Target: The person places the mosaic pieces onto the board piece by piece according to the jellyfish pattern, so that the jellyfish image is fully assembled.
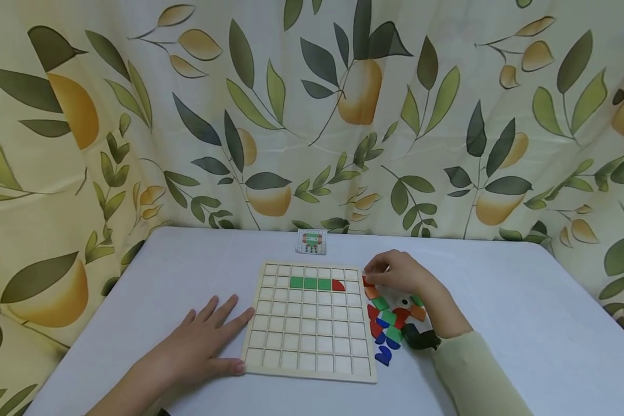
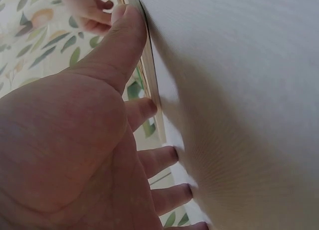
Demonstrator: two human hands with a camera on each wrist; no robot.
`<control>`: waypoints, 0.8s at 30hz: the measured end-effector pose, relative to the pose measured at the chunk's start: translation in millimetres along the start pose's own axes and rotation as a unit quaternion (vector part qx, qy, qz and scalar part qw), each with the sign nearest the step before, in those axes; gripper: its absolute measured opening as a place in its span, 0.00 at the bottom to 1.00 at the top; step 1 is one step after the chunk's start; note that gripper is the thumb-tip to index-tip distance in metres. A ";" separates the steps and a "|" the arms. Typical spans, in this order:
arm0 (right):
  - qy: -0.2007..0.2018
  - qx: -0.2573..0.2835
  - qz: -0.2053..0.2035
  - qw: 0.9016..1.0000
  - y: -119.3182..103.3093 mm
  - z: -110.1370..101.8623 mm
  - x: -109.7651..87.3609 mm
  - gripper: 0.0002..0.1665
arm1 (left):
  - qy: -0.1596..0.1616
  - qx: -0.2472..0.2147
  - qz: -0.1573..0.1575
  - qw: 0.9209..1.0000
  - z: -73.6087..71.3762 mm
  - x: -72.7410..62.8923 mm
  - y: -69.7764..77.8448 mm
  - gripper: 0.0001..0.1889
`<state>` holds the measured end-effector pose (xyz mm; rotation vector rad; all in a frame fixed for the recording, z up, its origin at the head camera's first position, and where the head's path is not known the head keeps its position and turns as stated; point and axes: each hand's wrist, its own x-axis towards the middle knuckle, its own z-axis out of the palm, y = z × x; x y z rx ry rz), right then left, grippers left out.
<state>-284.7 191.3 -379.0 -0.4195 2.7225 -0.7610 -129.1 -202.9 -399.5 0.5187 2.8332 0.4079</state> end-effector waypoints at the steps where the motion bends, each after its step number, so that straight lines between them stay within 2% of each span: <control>1: -0.003 -0.004 0.004 1.000 -0.3 0.7 0.2 0.14 | -0.001 -0.001 -0.001 1.000 -0.1 0.0 0.0 0.49; 5: -0.013 -0.008 0.012 1.000 -1.7 4.1 1.1 0.11 | -0.003 -0.002 -0.004 1.000 0.1 0.4 -0.5 0.50; 14: -0.012 0.025 -0.030 0.999 -2.9 1.2 -0.3 0.09 | -0.002 -0.005 -0.003 1.000 1.1 -0.3 -0.8 0.50; 18: -0.011 0.058 -0.039 0.998 -3.3 0.6 -0.7 0.07 | 0.002 -0.005 0.001 1.000 1.3 -1.0 -1.1 0.50; 24: -0.029 0.108 -0.051 0.992 -8.5 1.8 -1.7 0.09 | 0.003 -0.002 -0.001 1.000 1.6 0.4 -1.0 0.50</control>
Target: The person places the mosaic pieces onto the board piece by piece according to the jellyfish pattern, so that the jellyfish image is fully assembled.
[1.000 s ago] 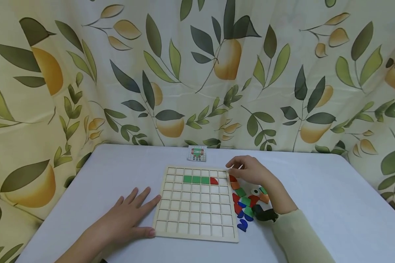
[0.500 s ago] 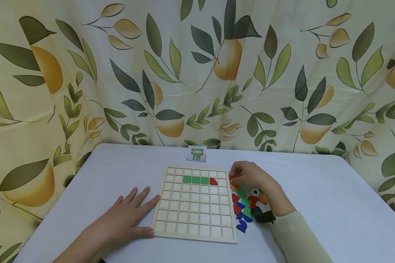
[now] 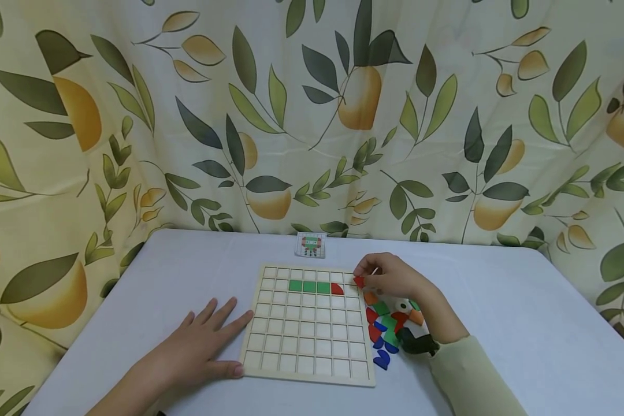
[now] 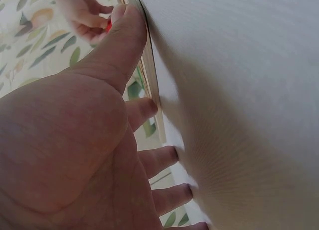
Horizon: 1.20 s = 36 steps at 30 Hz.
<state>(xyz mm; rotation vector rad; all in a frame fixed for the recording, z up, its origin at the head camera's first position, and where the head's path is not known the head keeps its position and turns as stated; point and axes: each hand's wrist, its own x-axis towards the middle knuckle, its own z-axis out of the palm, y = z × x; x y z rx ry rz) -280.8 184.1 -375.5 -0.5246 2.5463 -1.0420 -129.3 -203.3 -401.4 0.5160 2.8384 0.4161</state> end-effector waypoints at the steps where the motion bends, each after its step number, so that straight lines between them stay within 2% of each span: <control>1: -0.001 0.008 -0.002 1.000 -0.7 0.9 0.2 0.09 | -0.001 -0.001 -0.001 1.000 0.0 0.1 0.0 0.50; 8: -0.014 0.038 -0.030 0.999 -5.6 3.9 2.3 0.11 | -0.002 -0.002 0.002 1.000 -2.0 -1.1 0.3 0.50; 14: -0.026 0.069 -0.037 0.997 -9.1 6.9 3.9 0.11 | -0.002 -0.006 0.005 1.000 -3.2 -1.8 -0.1 0.50; 22: -0.041 0.069 -0.047 0.996 -12.3 15.0 5.4 0.11 | -0.004 -0.003 0.003 1.000 -2.4 -0.7 -0.7 0.50; 28: -0.031 0.089 -0.038 0.995 -18.0 22.6 4.6 0.10 | -0.005 -0.004 0.000 1.000 -0.9 1.7 -0.9 0.50; 36: -0.025 0.102 -0.062 0.993 -26.0 27.9 6.4 0.10 | -0.008 -0.001 -0.005 1.000 -0.2 2.8 -1.1 0.50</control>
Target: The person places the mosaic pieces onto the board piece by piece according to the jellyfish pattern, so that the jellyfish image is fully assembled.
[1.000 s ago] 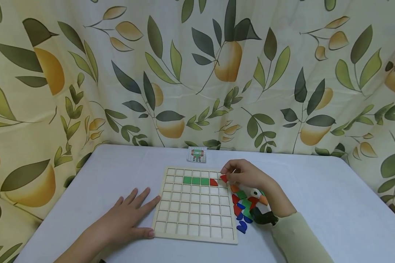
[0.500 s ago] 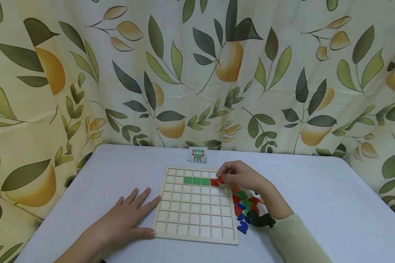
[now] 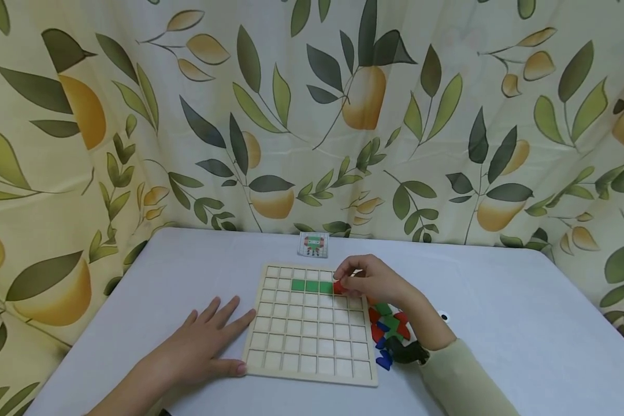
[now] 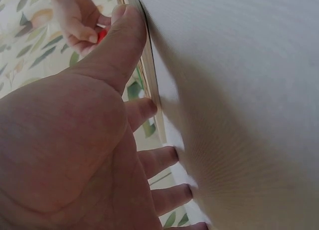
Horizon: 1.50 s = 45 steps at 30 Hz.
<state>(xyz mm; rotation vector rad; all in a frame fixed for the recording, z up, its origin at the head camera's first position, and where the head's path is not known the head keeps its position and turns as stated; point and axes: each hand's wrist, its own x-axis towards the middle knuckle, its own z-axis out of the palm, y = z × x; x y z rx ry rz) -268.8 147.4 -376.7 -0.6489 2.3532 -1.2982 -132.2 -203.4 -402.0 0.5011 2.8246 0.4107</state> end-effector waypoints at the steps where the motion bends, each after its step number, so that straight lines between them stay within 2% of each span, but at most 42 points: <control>1: -0.002 0.002 -0.003 1.000 -1.1 1.1 0.8 0.10 | 0.000 0.000 0.000 1.000 0.2 0.1 0.1 0.50; 8: -0.014 -0.027 -0.038 0.999 -14.3 14.5 13.8 0.11 | 0.002 -0.010 0.012 1.000 -1.1 -3.9 1.0 0.49; 14: -0.043 -0.112 -0.081 0.990 -28.9 29.7 42.4 0.08 | 0.004 -0.006 0.005 1.000 -2.0 -4.9 -0.2 0.49; 17: -0.057 -0.127 -0.093 0.986 -34.6 38.0 56.5 0.07 | 0.004 -0.005 0.007 1.000 -2.1 -3.9 -1.7 0.49; 23: -0.067 -0.138 -0.077 0.985 -42.2 51.8 79.1 0.05 | 0.003 -0.007 0.008 1.000 -2.2 -3.6 -3.6 0.49; 28: -0.069 -0.163 -0.076 0.981 -44.0 59.5 90.0 0.05 | 0.003 -0.008 0.011 1.000 -2.2 -2.5 -3.4 0.49; 38: -0.066 -0.230 -0.049 0.970 -45.4 66.4 91.6 0.06 | 0.000 0.001 0.002 1.000 -0.8 1.0 -1.0 0.49; 45: -0.069 -0.243 -0.044 0.967 -46.8 67.3 89.1 0.05 | 0.002 0.000 0.005 1.000 -3.3 -2.0 -0.5 0.49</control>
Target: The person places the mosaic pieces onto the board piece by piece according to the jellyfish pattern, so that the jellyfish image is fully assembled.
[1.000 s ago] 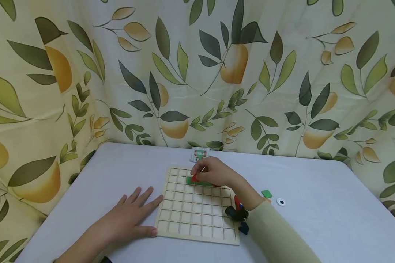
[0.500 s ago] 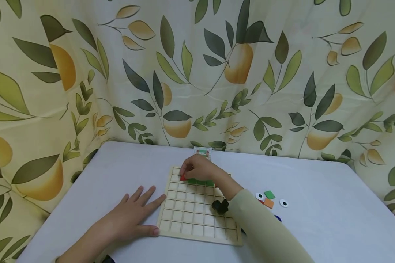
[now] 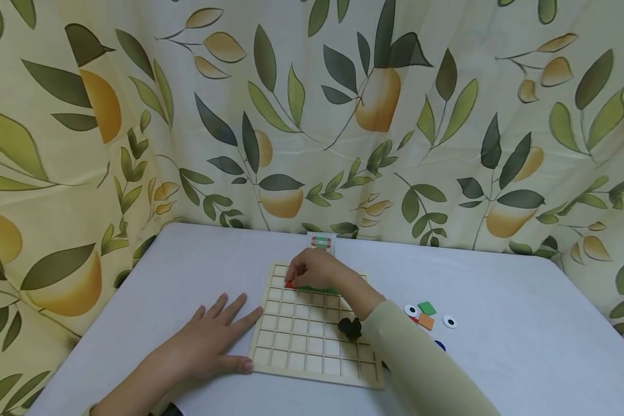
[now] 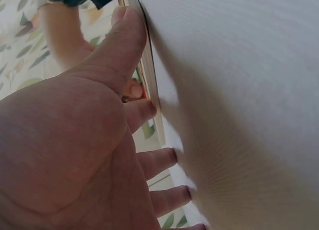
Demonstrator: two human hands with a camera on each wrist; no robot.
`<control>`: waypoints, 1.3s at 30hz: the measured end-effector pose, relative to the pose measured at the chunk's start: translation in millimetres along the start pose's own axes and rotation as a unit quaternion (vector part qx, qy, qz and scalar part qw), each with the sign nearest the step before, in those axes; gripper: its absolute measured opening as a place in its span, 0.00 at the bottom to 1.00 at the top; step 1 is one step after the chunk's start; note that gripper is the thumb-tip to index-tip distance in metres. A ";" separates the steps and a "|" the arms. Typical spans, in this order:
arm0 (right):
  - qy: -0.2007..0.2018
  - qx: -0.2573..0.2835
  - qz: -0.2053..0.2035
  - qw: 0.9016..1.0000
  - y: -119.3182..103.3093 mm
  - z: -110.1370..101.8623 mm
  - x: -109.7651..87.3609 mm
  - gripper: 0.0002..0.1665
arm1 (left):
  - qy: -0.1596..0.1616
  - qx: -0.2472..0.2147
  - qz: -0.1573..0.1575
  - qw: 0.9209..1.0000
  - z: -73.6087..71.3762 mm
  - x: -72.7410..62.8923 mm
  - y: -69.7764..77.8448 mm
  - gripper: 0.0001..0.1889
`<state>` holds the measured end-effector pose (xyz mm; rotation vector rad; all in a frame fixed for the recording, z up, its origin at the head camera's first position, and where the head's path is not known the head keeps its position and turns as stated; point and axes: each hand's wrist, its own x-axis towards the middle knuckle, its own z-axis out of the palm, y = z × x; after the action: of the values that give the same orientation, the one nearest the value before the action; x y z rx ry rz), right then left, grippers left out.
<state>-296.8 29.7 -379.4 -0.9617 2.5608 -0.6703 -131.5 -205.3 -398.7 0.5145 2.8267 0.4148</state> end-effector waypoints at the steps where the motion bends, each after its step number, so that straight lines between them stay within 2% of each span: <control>1: 0.001 -0.007 -0.002 1.000 0.1 -0.2 -0.9 0.06 | 0.000 0.000 0.000 1.000 0.0 -0.2 0.1 0.49; 7: -0.005 -0.032 -0.029 0.999 -1.3 -5.4 -7.9 0.15 | -0.004 -0.004 -0.002 1.000 -0.7 -0.7 0.6 0.49; 11: -0.020 -0.005 -0.042 0.999 1.6 -13.1 -15.6 0.16 | -0.004 -0.003 -0.002 1.000 -1.4 -0.4 1.4 0.49; 16: 0.018 0.039 -0.051 0.998 17.4 -27.5 -39.9 0.15 | -0.004 0.000 -0.003 1.000 0.4 2.4 1.6 0.49; 20: 0.065 0.083 -0.025 0.994 32.7 -41.6 -76.7 0.15 | -0.008 -0.002 -0.003 1.000 0.6 4.0 2.8 0.50; 23: 0.097 0.099 0.014 0.990 46.1 -51.6 -104.2 0.17 | -0.005 0.001 -0.004 1.000 -0.1 2.1 3.1 0.50; 27: 0.128 0.108 0.058 0.984 67.0 -65.7 -135.6 0.20 | 0.001 0.003 -0.005 1.000 -0.8 1.8 4.0 0.50; 30: 0.140 0.096 0.080 0.982 80.4 -74.3 -152.0 0.19 | 0.005 0.004 -0.006 1.000 0.1 1.7 3.8 0.49; 33: 0.124 0.076 0.098 0.984 90.1 -77.8 -162.6 0.19 | 0.011 0.003 -0.006 1.000 1.3 0.3 2.9 0.49; 39: 0.051 0.068 0.131 0.988 104.1 -75.2 -177.0 0.19 | 0.009 0.005 0.006 1.000 2.6 -1.0 2.4 0.49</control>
<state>-258.1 242.7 -348.3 -0.5480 2.6233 -0.8226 -129.2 -202.9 -400.2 0.5322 2.8455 0.4103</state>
